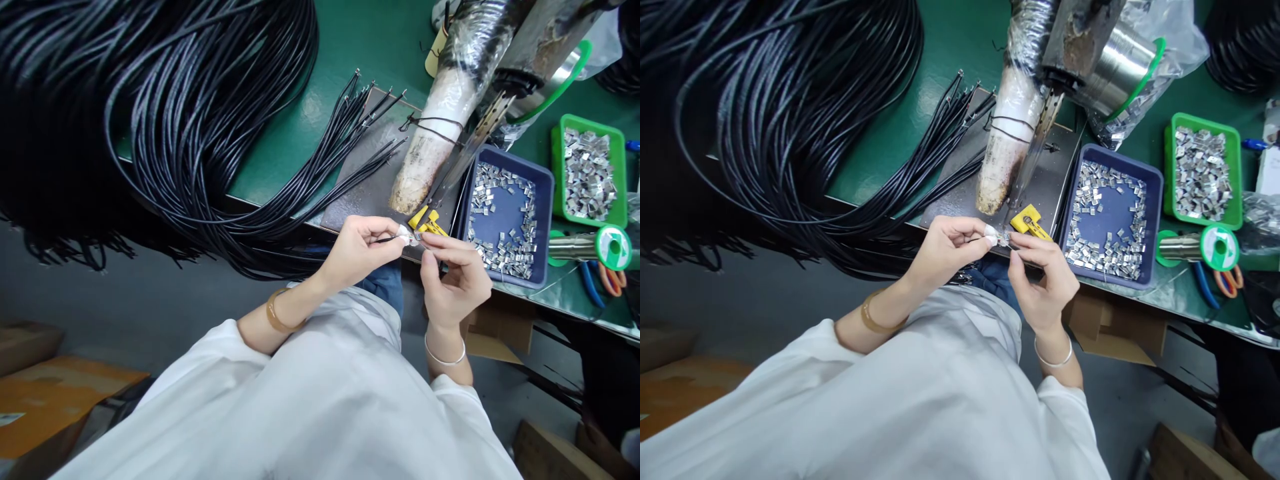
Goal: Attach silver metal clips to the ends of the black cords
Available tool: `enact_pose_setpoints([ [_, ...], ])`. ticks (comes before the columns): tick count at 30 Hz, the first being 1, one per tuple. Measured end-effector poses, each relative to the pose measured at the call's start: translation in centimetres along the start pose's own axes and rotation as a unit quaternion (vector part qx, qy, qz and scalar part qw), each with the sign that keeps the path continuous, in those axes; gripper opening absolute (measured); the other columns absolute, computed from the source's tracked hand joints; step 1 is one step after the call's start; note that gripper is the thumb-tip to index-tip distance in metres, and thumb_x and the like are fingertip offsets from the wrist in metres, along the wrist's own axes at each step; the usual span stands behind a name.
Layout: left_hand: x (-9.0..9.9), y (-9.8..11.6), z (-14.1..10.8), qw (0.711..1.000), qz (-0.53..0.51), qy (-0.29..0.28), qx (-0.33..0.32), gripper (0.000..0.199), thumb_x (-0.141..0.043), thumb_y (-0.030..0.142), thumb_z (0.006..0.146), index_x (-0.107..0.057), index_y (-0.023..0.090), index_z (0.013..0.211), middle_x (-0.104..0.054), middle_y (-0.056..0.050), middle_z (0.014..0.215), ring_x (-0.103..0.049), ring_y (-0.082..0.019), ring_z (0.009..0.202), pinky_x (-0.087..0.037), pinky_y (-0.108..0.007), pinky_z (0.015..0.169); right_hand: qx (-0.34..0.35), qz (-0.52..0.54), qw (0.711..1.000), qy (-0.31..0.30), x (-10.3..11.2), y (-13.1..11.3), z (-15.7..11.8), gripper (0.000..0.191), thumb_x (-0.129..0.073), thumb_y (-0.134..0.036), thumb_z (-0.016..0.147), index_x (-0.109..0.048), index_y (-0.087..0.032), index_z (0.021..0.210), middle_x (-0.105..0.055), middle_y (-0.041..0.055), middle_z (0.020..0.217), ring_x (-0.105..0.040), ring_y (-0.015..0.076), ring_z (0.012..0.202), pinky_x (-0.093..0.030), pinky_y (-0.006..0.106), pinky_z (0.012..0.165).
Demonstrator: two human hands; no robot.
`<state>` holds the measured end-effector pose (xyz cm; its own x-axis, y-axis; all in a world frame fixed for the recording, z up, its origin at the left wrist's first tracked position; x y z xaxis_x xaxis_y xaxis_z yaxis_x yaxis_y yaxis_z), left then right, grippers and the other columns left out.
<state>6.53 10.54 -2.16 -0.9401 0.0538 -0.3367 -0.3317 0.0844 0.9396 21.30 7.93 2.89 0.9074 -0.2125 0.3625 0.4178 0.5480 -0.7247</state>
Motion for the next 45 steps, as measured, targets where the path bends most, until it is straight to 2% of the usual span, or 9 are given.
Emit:
enact_pose_setpoints([
  [6, 0.2, 0.0, 0.2, 1.000, -0.003, -0.002, 0.000, 0.006, -0.072, 0.017, 0.074, -0.074, 0.011, 0.074, -0.072, -0.001, 0.071, -0.061, -0.007, 0.062, -0.051, -0.016, 0.062, 0.080, -0.074, 0.994, -0.006, -0.2, -1.1, 0.0, 0.020, -0.072, -0.005, 0.081, -0.063, -0.022, 0.088, -0.077, 0.0016, 0.099, -0.075, 0.0159, 0.088, -0.062, 0.031, 0.079],
  [14, 0.3, 0.0, 0.6, 1.000, -0.002, 0.011, 0.008, 0.006, -0.073, 0.016, 0.072, -0.075, 0.011, 0.074, -0.073, -0.003, 0.071, -0.063, -0.009, 0.063, -0.052, -0.018, 0.063, 0.147, -0.139, 0.979, -0.006, -0.5, -1.8, 0.0, 0.024, -0.072, -0.003, 0.079, -0.060, -0.022, 0.089, -0.078, 0.0017, 0.101, -0.075, 0.0141, 0.086, -0.062, 0.025, 0.076],
  [22, 0.3, -0.1, 0.8, 0.999, -0.025, 0.043, 0.020, 0.009, -0.074, 0.018, 0.069, -0.073, 0.010, 0.074, -0.071, -0.001, 0.066, -0.063, -0.008, 0.060, -0.053, -0.017, 0.061, 0.109, -0.096, 0.989, 0.003, -0.7, -1.2, 0.6, 0.023, -0.070, -0.004, 0.081, -0.060, -0.021, 0.092, -0.074, 0.0045, 0.109, -0.074, 0.0180, 0.095, -0.067, 0.033, 0.079],
  [28, 0.3, 0.6, 0.7, 0.998, -0.017, 0.054, 0.016, 0.006, -0.075, 0.014, 0.068, -0.073, 0.010, 0.072, -0.066, 0.002, 0.060, -0.057, -0.006, 0.054, -0.047, -0.014, 0.053, 0.105, -0.103, 0.989, -0.001, -0.7, -1.9, 0.8, 0.027, -0.073, 0.001, 0.076, -0.064, -0.019, 0.092, -0.073, 0.0057, 0.111, -0.074, 0.0181, 0.095, -0.068, 0.033, 0.081],
  [40, 0.2, 0.5, 0.5, 0.999, -0.004, 0.034, 0.017, 0.003, -0.073, 0.013, 0.070, -0.072, 0.011, 0.072, -0.067, 0.001, 0.062, -0.056, -0.006, 0.055, -0.049, -0.015, 0.057, 0.098, -0.119, 0.988, -0.027, -0.6, -1.8, 0.5, 0.022, -0.072, -0.004, 0.079, -0.061, -0.020, 0.089, -0.074, 0.0055, 0.111, -0.075, 0.0173, 0.095, -0.068, 0.031, 0.082],
  [45, 0.3, 0.6, 0.4, 0.999, 0.016, 0.046, 0.015, 0.006, -0.072, 0.016, 0.073, -0.071, 0.011, 0.071, -0.063, 0.001, 0.060, -0.054, -0.006, 0.054, -0.047, -0.016, 0.055, 0.094, -0.136, 0.986, -0.030, -0.8, -1.9, 0.8, 0.022, -0.072, -0.004, 0.080, -0.063, -0.020, 0.091, -0.074, 0.0047, 0.110, -0.075, 0.0174, 0.096, -0.067, 0.031, 0.085],
])
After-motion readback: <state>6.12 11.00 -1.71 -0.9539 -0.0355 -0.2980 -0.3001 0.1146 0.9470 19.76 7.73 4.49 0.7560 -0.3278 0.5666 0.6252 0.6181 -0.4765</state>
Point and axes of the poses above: each hand's wrist, its own z-axis towards the middle knuckle, its own x-axis out of the back of the hand, y = z × x, the point moved 8 cm from there along z, towards the middle knuckle
